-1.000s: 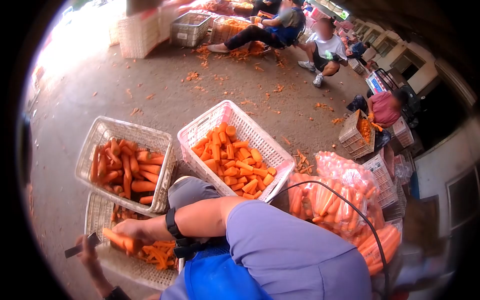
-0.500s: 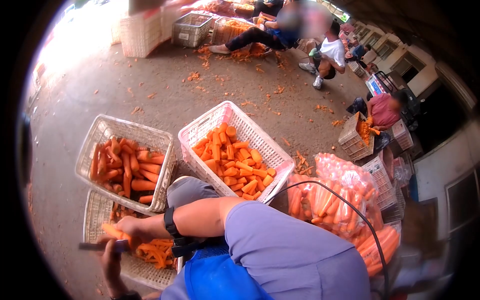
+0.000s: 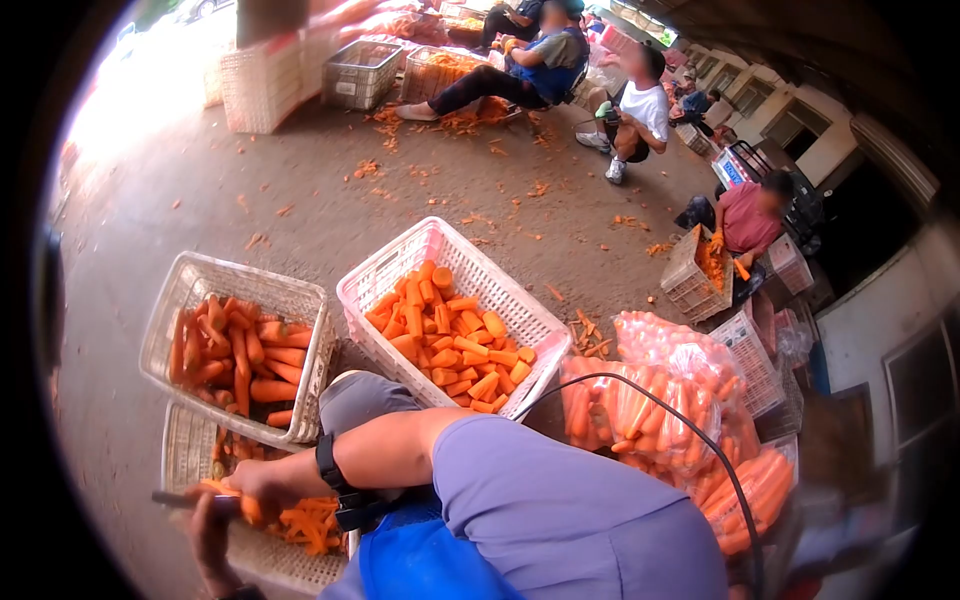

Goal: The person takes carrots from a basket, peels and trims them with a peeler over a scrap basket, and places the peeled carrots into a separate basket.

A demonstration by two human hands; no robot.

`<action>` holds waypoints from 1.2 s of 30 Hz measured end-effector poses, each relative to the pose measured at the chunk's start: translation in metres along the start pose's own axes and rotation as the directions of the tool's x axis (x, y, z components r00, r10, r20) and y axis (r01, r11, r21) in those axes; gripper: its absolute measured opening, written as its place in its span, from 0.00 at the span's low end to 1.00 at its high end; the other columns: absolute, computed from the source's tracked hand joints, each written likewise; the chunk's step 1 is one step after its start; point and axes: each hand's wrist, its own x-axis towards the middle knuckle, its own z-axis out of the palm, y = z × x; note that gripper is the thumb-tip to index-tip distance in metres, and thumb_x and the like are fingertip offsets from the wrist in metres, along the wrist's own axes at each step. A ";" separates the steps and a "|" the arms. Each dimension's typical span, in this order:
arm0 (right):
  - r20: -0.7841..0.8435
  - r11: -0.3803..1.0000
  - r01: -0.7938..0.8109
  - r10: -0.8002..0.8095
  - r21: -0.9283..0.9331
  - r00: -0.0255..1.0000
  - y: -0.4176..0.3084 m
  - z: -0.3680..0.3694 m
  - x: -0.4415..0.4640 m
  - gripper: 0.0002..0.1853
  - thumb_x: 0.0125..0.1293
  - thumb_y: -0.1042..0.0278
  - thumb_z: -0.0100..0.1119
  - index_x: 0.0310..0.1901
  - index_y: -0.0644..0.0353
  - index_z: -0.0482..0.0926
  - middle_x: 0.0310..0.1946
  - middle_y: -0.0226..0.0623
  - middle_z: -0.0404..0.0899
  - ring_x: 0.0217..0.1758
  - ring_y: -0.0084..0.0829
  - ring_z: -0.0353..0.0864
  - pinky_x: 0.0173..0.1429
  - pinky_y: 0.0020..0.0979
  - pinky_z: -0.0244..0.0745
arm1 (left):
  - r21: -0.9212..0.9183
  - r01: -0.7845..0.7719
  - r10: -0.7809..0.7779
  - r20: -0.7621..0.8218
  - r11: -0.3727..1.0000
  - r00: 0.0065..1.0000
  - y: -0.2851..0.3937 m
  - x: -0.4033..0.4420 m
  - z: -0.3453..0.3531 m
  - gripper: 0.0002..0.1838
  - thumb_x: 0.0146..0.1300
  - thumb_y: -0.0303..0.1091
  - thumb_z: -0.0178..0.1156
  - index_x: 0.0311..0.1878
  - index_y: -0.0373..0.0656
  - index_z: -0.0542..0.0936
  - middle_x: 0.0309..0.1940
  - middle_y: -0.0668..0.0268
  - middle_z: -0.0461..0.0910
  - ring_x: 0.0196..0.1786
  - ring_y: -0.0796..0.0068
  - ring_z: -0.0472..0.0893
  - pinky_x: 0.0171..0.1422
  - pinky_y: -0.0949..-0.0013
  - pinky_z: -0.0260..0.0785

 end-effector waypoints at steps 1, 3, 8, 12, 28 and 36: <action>-0.005 1.000 -0.015 0.015 -0.026 1.000 -0.002 0.001 -0.006 0.19 0.80 0.54 0.45 0.39 0.61 0.78 0.21 0.36 0.74 0.16 0.33 0.76 0.18 0.35 0.75 | 0.014 0.064 -0.064 -0.038 0.998 0.997 0.004 0.004 -0.013 0.05 0.69 0.33 0.62 0.39 0.45 0.77 0.26 0.75 0.73 0.24 0.89 0.66 0.25 0.81 0.55; 0.118 1.000 0.010 -0.010 0.003 0.993 0.000 0.002 -0.014 0.20 0.80 0.54 0.45 0.41 0.63 0.78 0.21 0.40 0.76 0.15 0.35 0.78 0.19 0.36 0.79 | -0.038 0.189 -0.192 -0.101 0.981 0.976 0.012 0.015 -0.041 0.04 0.71 0.36 0.60 0.40 0.49 0.76 0.26 0.77 0.72 0.22 0.91 0.64 0.24 0.81 0.50; 0.153 1.000 -0.004 0.002 0.010 0.988 -0.015 0.012 -0.039 0.21 0.79 0.54 0.45 0.43 0.66 0.77 0.24 0.41 0.78 0.19 0.34 0.80 0.22 0.36 0.79 | 0.184 0.165 -0.114 -0.260 0.969 0.959 -0.017 0.031 -0.109 0.07 0.72 0.41 0.59 0.43 0.49 0.77 0.26 0.75 0.76 0.22 0.90 0.64 0.23 0.80 0.51; 0.057 0.995 0.088 -0.091 0.054 0.994 -0.019 0.006 -0.029 0.18 0.78 0.55 0.49 0.43 0.63 0.79 0.26 0.33 0.78 0.24 0.25 0.78 0.27 0.31 0.75 | 0.329 0.176 -0.097 -0.241 0.928 0.966 0.003 0.032 -0.099 0.09 0.74 0.40 0.58 0.42 0.45 0.77 0.26 0.71 0.79 0.21 0.89 0.68 0.24 0.82 0.60; 0.032 0.962 0.098 -0.110 0.255 0.993 -0.040 0.000 -0.038 0.19 0.82 0.57 0.41 0.63 0.63 0.65 0.48 0.45 0.77 0.45 0.38 0.85 0.42 0.40 0.87 | 0.115 -0.027 0.053 -0.230 0.993 0.972 0.070 0.011 -0.011 0.07 0.72 0.35 0.63 0.42 0.42 0.83 0.26 0.74 0.78 0.22 0.91 0.67 0.23 0.84 0.56; -0.076 0.967 0.138 -0.124 0.212 0.989 -0.036 0.008 -0.030 0.23 0.82 0.52 0.39 0.55 0.66 0.74 0.39 0.41 0.81 0.35 0.33 0.85 0.41 0.36 0.84 | -0.052 0.127 -0.128 -0.028 0.991 0.991 0.080 -0.003 0.033 0.07 0.71 0.34 0.61 0.42 0.42 0.83 0.25 0.72 0.80 0.22 0.88 0.73 0.24 0.84 0.60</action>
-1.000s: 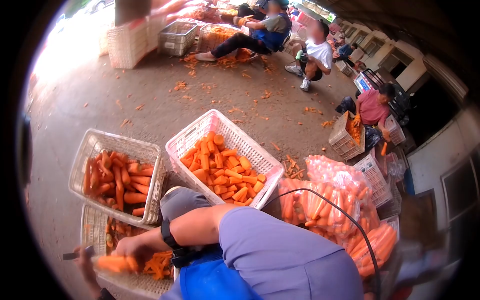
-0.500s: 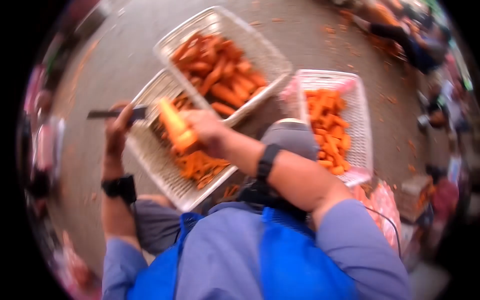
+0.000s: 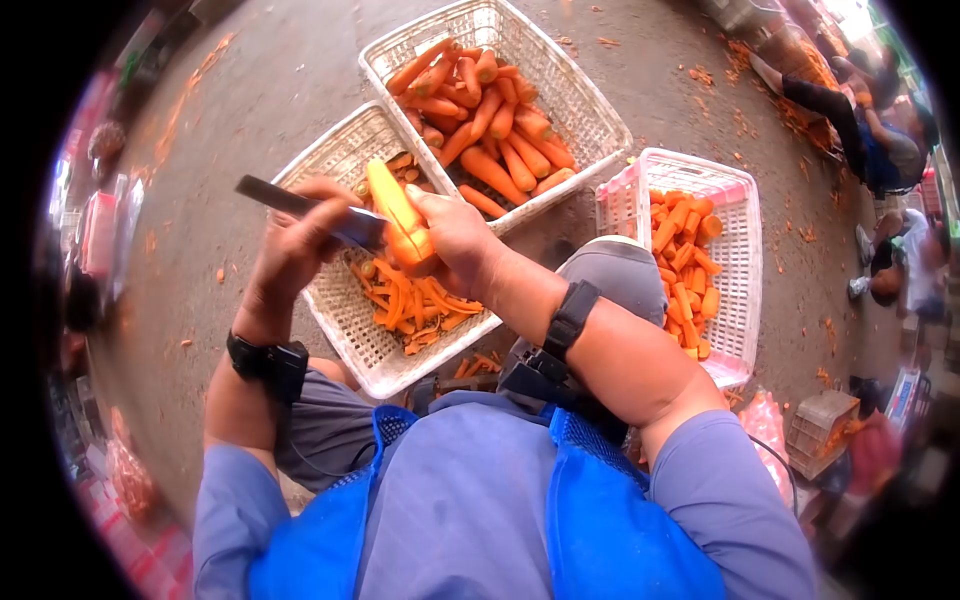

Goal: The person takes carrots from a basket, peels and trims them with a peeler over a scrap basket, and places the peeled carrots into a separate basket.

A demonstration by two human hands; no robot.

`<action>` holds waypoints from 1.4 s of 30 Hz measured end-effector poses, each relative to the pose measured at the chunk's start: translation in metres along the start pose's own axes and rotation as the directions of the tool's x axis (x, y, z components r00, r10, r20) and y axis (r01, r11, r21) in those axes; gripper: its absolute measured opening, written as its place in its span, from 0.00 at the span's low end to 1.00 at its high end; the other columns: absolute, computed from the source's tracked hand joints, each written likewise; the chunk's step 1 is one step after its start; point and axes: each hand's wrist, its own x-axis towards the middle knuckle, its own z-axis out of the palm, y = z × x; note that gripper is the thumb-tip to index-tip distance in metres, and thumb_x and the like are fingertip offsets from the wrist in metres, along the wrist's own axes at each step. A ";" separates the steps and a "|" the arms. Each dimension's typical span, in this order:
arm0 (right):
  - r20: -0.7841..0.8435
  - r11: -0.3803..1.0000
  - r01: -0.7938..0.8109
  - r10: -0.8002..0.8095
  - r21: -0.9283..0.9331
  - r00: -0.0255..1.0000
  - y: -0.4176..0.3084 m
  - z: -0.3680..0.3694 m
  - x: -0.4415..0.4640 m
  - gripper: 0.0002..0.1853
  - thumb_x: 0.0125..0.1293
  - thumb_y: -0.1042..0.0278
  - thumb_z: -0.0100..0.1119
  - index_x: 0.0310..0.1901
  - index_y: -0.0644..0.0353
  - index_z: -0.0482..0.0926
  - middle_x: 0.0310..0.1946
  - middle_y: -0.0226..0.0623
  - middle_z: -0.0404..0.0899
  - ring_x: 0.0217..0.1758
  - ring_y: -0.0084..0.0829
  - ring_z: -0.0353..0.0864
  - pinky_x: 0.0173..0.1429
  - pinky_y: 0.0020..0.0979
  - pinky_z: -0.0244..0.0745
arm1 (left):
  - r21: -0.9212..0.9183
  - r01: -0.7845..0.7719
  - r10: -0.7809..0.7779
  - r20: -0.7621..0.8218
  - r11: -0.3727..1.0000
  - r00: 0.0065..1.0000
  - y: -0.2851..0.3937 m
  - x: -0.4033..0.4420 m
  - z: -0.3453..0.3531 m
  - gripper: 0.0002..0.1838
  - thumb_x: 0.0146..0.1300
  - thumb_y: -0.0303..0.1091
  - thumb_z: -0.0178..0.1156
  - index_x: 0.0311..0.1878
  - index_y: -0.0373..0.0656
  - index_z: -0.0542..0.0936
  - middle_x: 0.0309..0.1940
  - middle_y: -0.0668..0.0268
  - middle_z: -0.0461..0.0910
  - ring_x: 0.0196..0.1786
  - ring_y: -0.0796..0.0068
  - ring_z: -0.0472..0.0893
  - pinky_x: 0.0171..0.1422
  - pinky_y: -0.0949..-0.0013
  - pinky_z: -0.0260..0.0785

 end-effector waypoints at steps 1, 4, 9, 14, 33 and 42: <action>0.001 1.000 -0.003 0.003 0.018 1.000 0.001 0.001 0.002 0.23 0.82 0.52 0.39 0.55 0.65 0.74 0.39 0.41 0.81 0.36 0.32 0.85 0.41 0.36 0.83 | 0.020 0.017 -0.018 0.052 1.000 0.998 -0.001 -0.002 0.010 0.06 0.69 0.32 0.63 0.41 0.41 0.84 0.24 0.72 0.80 0.22 0.88 0.74 0.24 0.84 0.60; 0.030 0.999 -0.021 0.020 0.034 0.999 0.006 0.004 0.001 0.23 0.82 0.52 0.40 0.57 0.64 0.75 0.43 0.41 0.82 0.41 0.31 0.85 0.45 0.34 0.82 | 0.093 -0.106 0.084 0.217 0.990 0.973 -0.010 -0.005 0.028 0.06 0.68 0.32 0.65 0.41 0.40 0.85 0.24 0.73 0.80 0.21 0.88 0.74 0.23 0.84 0.60; 0.135 0.999 -0.052 0.051 -0.001 0.990 0.007 0.000 -0.006 0.21 0.81 0.53 0.44 0.55 0.64 0.76 0.41 0.38 0.82 0.39 0.29 0.85 0.42 0.32 0.83 | 0.035 -0.030 0.024 0.176 0.999 0.984 -0.009 0.011 -0.003 0.07 0.67 0.33 0.66 0.40 0.39 0.84 0.24 0.71 0.80 0.19 0.87 0.72 0.21 0.81 0.60; 0.110 0.992 -0.126 0.128 -0.024 0.986 0.014 0.002 -0.016 0.21 0.81 0.53 0.46 0.56 0.64 0.75 0.41 0.37 0.83 0.39 0.29 0.86 0.42 0.30 0.83 | 0.081 -0.032 0.043 -0.145 0.996 0.988 -0.020 0.034 -0.074 0.07 0.67 0.36 0.67 0.41 0.42 0.85 0.28 0.68 0.83 0.23 0.87 0.74 0.24 0.81 0.66; 0.193 0.998 -0.057 0.060 -0.023 0.979 0.002 0.007 -0.005 0.20 0.81 0.56 0.41 0.59 0.65 0.72 0.45 0.45 0.82 0.40 0.33 0.86 0.46 0.34 0.84 | -0.066 -0.010 0.014 0.067 0.998 0.998 0.012 -0.010 -0.010 0.06 0.69 0.33 0.65 0.40 0.41 0.85 0.28 0.71 0.81 0.23 0.88 0.73 0.24 0.82 0.63; 0.200 0.983 -0.133 0.158 -0.129 0.967 0.016 0.000 -0.006 0.18 0.81 0.57 0.43 0.57 0.63 0.72 0.37 0.42 0.80 0.36 0.32 0.84 0.38 0.33 0.82 | 0.261 -0.007 0.015 -0.027 0.965 1.000 -0.004 0.014 -0.042 0.07 0.69 0.35 0.64 0.43 0.43 0.85 0.27 0.70 0.83 0.22 0.88 0.74 0.23 0.83 0.63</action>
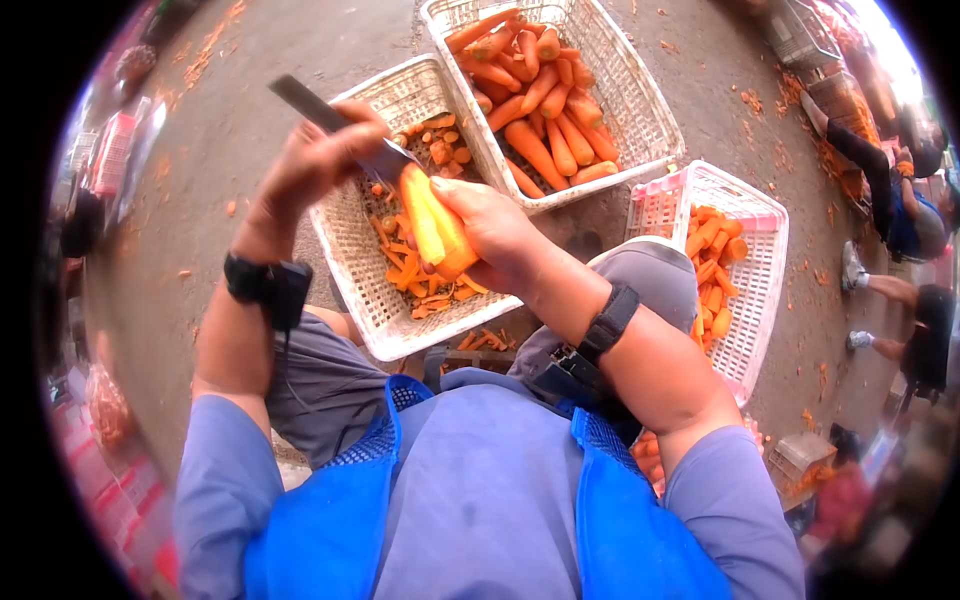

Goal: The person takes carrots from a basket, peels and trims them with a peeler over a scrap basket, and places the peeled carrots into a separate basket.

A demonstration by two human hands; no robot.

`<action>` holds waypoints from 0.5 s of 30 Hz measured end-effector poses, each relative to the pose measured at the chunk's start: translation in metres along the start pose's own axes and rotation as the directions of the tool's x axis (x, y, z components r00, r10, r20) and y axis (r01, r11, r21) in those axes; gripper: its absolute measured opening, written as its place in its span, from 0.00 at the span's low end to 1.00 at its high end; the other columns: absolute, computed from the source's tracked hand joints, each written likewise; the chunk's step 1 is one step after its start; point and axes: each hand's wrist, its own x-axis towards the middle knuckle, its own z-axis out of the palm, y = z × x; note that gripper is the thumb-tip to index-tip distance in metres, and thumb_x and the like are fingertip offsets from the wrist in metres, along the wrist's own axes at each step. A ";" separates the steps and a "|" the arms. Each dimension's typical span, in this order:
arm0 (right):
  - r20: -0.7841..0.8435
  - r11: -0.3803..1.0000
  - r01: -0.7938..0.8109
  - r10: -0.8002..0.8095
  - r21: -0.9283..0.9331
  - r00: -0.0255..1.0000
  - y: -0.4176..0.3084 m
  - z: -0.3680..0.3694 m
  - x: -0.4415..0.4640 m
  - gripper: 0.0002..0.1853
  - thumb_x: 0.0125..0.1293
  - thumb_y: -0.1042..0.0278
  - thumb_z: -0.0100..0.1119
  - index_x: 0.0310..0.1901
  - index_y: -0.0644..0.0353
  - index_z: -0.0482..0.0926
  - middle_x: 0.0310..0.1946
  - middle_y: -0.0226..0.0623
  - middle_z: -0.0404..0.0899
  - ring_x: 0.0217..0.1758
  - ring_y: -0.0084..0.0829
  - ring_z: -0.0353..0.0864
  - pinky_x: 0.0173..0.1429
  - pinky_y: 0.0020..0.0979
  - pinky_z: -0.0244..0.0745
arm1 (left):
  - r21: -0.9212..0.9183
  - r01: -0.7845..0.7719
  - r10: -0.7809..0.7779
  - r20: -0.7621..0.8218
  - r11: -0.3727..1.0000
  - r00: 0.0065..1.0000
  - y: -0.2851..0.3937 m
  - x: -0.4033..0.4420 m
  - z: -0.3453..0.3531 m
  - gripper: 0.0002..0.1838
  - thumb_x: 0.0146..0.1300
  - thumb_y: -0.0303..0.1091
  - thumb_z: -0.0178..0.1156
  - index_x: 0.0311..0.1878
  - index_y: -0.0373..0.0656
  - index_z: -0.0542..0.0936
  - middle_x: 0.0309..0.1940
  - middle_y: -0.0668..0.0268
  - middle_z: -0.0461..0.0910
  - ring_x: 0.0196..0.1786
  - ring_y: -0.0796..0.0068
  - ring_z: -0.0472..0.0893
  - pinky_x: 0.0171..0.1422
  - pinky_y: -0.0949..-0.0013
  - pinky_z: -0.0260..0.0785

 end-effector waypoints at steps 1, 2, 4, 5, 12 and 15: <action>-0.048 1.000 -0.015 0.016 0.023 0.999 0.000 0.004 -0.002 0.20 0.81 0.56 0.42 0.62 0.63 0.70 0.36 0.45 0.80 0.36 0.34 0.83 0.37 0.33 0.82 | 0.002 -0.033 0.033 -0.061 0.999 0.998 -0.013 0.008 -0.019 0.07 0.69 0.36 0.64 0.42 0.44 0.84 0.27 0.70 0.84 0.21 0.88 0.73 0.23 0.83 0.61; -0.056 1.000 -0.015 0.014 -0.015 0.998 -0.001 0.006 -0.006 0.20 0.81 0.56 0.45 0.63 0.62 0.70 0.38 0.45 0.80 0.38 0.33 0.83 0.39 0.35 0.83 | 0.008 -0.065 0.066 -0.122 0.998 0.990 -0.026 0.017 -0.037 0.07 0.69 0.37 0.63 0.42 0.45 0.84 0.28 0.70 0.84 0.21 0.88 0.71 0.22 0.83 0.60; -0.067 1.000 0.026 -0.027 -0.015 0.997 -0.002 0.008 -0.006 0.20 0.81 0.56 0.45 0.62 0.63 0.70 0.38 0.44 0.80 0.38 0.32 0.83 0.40 0.35 0.83 | 0.035 -0.065 0.071 -0.182 0.997 0.981 -0.036 0.020 -0.058 0.09 0.69 0.39 0.63 0.39 0.44 0.84 0.27 0.70 0.84 0.21 0.89 0.69 0.23 0.83 0.58; -0.073 0.999 0.046 -0.047 -0.014 0.996 -0.003 0.010 -0.006 0.20 0.80 0.56 0.45 0.62 0.63 0.71 0.39 0.44 0.80 0.39 0.32 0.83 0.40 0.35 0.83 | 0.000 -0.082 0.080 -0.202 0.997 0.976 -0.039 0.022 -0.062 0.09 0.69 0.39 0.63 0.38 0.44 0.84 0.26 0.70 0.84 0.20 0.90 0.68 0.23 0.84 0.57; -0.094 0.993 0.083 -0.075 0.084 0.993 -0.008 0.000 -0.001 0.20 0.80 0.54 0.47 0.58 0.63 0.71 0.38 0.43 0.80 0.34 0.33 0.83 0.40 0.33 0.83 | -0.023 -0.086 0.078 -0.241 0.996 0.967 -0.012 0.011 -0.036 0.09 0.69 0.38 0.67 0.40 0.42 0.85 0.23 0.74 0.79 0.22 0.90 0.70 0.23 0.85 0.58; -0.130 0.995 0.059 -0.049 0.077 0.990 -0.014 0.007 -0.008 0.21 0.80 0.52 0.46 0.57 0.64 0.70 0.37 0.43 0.81 0.30 0.36 0.83 0.39 0.34 0.83 | -0.101 -0.149 0.124 -0.220 0.984 0.968 -0.008 0.007 -0.026 0.09 0.69 0.38 0.66 0.40 0.42 0.85 0.23 0.75 0.78 0.21 0.90 0.69 0.22 0.84 0.58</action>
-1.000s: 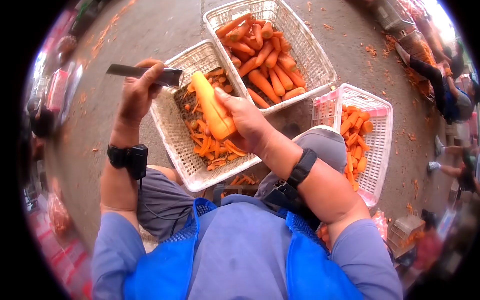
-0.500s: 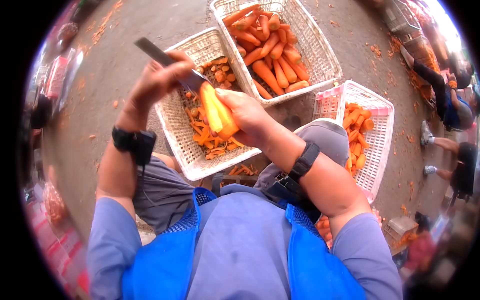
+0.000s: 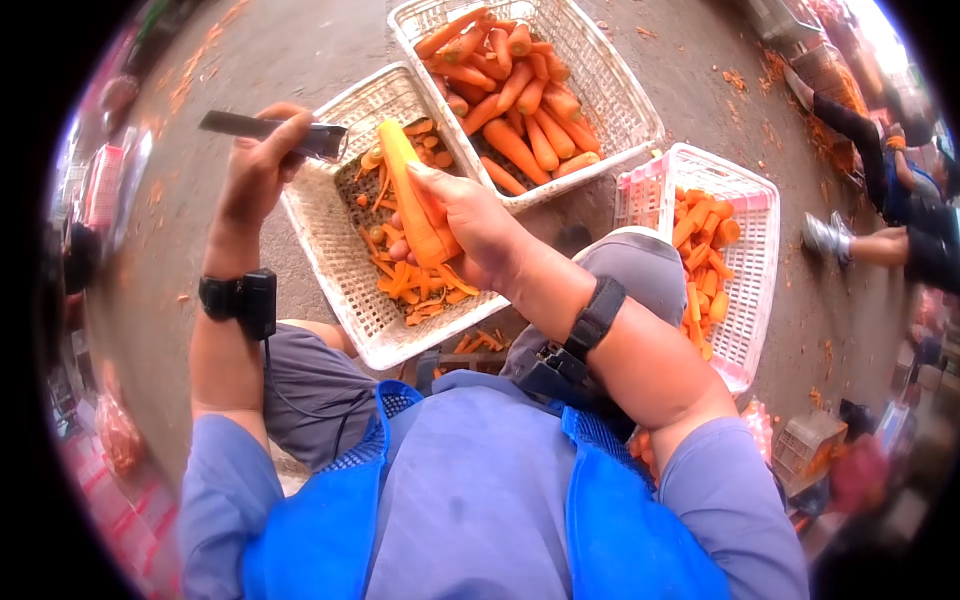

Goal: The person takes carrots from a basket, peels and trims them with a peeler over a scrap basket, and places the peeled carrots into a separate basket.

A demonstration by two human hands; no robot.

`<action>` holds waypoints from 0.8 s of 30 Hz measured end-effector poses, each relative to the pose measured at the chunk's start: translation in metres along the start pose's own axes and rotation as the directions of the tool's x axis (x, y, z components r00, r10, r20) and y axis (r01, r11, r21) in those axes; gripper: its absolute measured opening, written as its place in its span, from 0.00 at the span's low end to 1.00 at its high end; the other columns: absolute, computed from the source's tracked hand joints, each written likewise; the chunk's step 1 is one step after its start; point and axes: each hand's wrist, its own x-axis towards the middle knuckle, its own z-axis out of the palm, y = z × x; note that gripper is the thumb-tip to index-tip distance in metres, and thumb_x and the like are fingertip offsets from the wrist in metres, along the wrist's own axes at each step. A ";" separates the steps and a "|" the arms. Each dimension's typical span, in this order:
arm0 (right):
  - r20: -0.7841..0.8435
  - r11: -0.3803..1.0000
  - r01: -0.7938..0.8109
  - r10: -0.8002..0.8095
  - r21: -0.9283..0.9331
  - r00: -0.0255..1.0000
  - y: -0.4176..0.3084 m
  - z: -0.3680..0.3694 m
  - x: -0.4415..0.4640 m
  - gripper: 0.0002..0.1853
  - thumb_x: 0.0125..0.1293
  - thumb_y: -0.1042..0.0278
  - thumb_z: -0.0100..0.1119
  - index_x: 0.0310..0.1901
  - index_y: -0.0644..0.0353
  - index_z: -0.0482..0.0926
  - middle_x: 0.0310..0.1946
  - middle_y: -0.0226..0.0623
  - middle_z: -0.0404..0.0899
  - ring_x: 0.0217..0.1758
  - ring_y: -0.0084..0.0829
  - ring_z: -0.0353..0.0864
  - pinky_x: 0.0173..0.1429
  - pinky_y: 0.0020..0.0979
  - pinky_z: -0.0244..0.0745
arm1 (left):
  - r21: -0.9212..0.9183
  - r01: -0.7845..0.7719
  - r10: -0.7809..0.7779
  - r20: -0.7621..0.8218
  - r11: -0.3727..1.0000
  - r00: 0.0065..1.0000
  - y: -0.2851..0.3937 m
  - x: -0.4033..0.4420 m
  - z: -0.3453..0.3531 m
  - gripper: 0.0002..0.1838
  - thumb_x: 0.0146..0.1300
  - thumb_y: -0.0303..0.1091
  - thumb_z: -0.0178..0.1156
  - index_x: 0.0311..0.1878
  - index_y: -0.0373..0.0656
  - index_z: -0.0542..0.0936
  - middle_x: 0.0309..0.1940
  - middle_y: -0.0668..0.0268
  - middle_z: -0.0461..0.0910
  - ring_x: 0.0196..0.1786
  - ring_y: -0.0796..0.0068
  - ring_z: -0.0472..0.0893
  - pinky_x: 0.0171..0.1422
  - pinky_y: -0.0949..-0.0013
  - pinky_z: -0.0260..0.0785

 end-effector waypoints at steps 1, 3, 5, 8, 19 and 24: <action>-0.002 1.000 0.003 -0.003 -0.014 1.000 0.000 0.000 0.001 0.21 0.80 0.51 0.45 0.57 0.63 0.70 0.37 0.44 0.81 0.29 0.37 0.83 0.38 0.35 0.83 | -0.017 0.013 -0.012 0.013 1.000 1.000 0.002 -0.002 0.002 0.09 0.70 0.37 0.66 0.41 0.41 0.84 0.24 0.75 0.78 0.22 0.90 0.69 0.22 0.84 0.58; 0.028 1.000 -0.003 0.003 -0.025 1.000 -0.002 -0.004 0.003 0.22 0.80 0.49 0.44 0.58 0.63 0.69 0.37 0.45 0.80 0.29 0.38 0.83 0.37 0.36 0.83 | -0.053 0.015 -0.014 0.025 0.998 1.000 0.007 -0.009 0.012 0.09 0.71 0.38 0.63 0.41 0.43 0.83 0.26 0.73 0.79 0.21 0.90 0.67 0.23 0.84 0.56; 0.089 1.000 -0.021 0.023 -0.018 0.996 0.001 -0.013 0.006 0.24 0.80 0.48 0.43 0.59 0.63 0.68 0.37 0.46 0.79 0.31 0.38 0.83 0.35 0.37 0.84 | -0.095 0.029 -0.024 0.050 0.995 0.998 0.010 -0.016 0.024 0.10 0.71 0.39 0.63 0.42 0.43 0.83 0.28 0.71 0.80 0.22 0.89 0.67 0.23 0.84 0.56; -0.045 0.997 0.072 -0.072 -0.005 0.996 0.005 -0.004 0.010 0.25 0.81 0.47 0.41 0.59 0.64 0.68 0.36 0.46 0.79 0.32 0.37 0.83 0.35 0.37 0.84 | -0.187 0.040 -0.027 0.073 0.982 0.997 0.020 -0.027 0.050 0.08 0.70 0.36 0.65 0.44 0.42 0.84 0.27 0.73 0.81 0.24 0.90 0.74 0.24 0.86 0.63; 0.078 0.996 0.056 -0.061 0.064 0.995 0.003 -0.001 0.006 0.22 0.81 0.48 0.41 0.56 0.60 0.73 0.39 0.38 0.81 0.37 0.28 0.83 0.36 0.36 0.82 | -0.214 0.129 -0.087 0.198 0.968 0.976 0.017 -0.039 0.079 0.09 0.70 0.37 0.66 0.45 0.42 0.84 0.28 0.73 0.80 0.25 0.89 0.75 0.27 0.83 0.65; 0.117 0.996 0.054 -0.062 0.069 0.991 0.003 -0.003 0.007 0.23 0.82 0.48 0.37 0.58 0.59 0.72 0.41 0.37 0.81 0.39 0.29 0.83 0.37 0.35 0.82 | -0.232 0.082 -0.019 0.264 0.969 0.964 0.024 -0.042 0.081 0.08 0.70 0.35 0.65 0.44 0.41 0.84 0.28 0.72 0.81 0.25 0.88 0.75 0.27 0.83 0.64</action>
